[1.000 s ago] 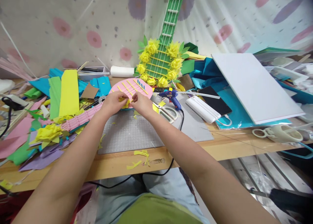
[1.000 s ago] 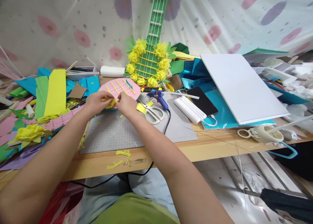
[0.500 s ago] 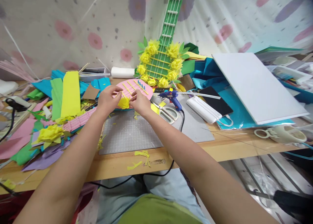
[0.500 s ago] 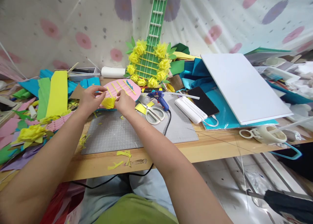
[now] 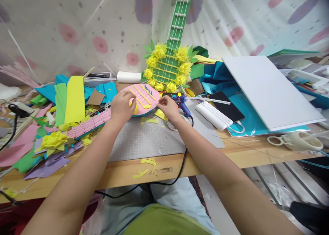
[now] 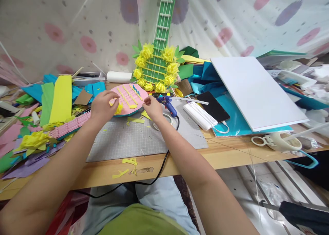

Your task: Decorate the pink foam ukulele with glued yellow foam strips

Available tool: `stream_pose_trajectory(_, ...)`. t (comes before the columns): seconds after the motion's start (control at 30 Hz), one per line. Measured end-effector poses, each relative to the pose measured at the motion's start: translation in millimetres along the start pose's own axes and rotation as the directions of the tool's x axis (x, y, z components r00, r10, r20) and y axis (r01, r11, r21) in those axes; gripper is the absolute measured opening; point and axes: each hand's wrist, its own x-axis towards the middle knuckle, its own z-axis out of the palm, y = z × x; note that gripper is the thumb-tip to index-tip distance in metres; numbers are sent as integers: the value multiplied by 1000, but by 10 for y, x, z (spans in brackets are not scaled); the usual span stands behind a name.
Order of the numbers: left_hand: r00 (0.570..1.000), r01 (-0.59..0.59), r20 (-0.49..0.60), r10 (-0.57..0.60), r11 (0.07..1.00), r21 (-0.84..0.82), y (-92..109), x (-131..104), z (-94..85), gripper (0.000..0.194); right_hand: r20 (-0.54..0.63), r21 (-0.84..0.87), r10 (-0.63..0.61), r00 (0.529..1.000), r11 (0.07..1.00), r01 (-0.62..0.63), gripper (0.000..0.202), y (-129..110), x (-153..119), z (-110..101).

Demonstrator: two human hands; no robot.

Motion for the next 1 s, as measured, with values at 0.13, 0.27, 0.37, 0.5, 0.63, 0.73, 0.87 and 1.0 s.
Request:
stream_pose_trajectory(0.13,972,-159,189,139,983,96,204,86,145,23,-2,-50,-12,1000,999,12,9,200,-65,-145)
stream_pose_trajectory(0.27,946,-125,320,55,971,202,215,292,279,21,54,-131,-22,998,991,29,8,271,-121,-333)
stream_pose_trajectory(0.37,907,-61,417,-53,965,255,204,418,334,24,129,-196,9,992,980,17,8,276,-153,-522)
stream_pose_trajectory(0.5,836,-11,527,-154,955,297,235,469,359,21,358,-215,70,931,977,10,12,300,-163,-813)
stream_pose_trajectory(0.63,836,41,522,-166,969,243,253,444,338,17,470,-282,163,867,959,-27,21,345,-140,-1124)
stream_pose_trajectory(0.73,850,63,499,-169,973,223,251,430,298,16,397,-459,236,887,888,-31,27,375,-111,-1291)
stream_pose_trajectory(0.87,850,93,494,-182,976,198,250,438,247,18,226,-539,206,952,840,-54,31,424,-47,-1291)
stream_pose_trajectory(1.0,859,124,472,-198,975,183,228,459,235,17,178,-524,186,966,849,-67,44,522,52,-1122)
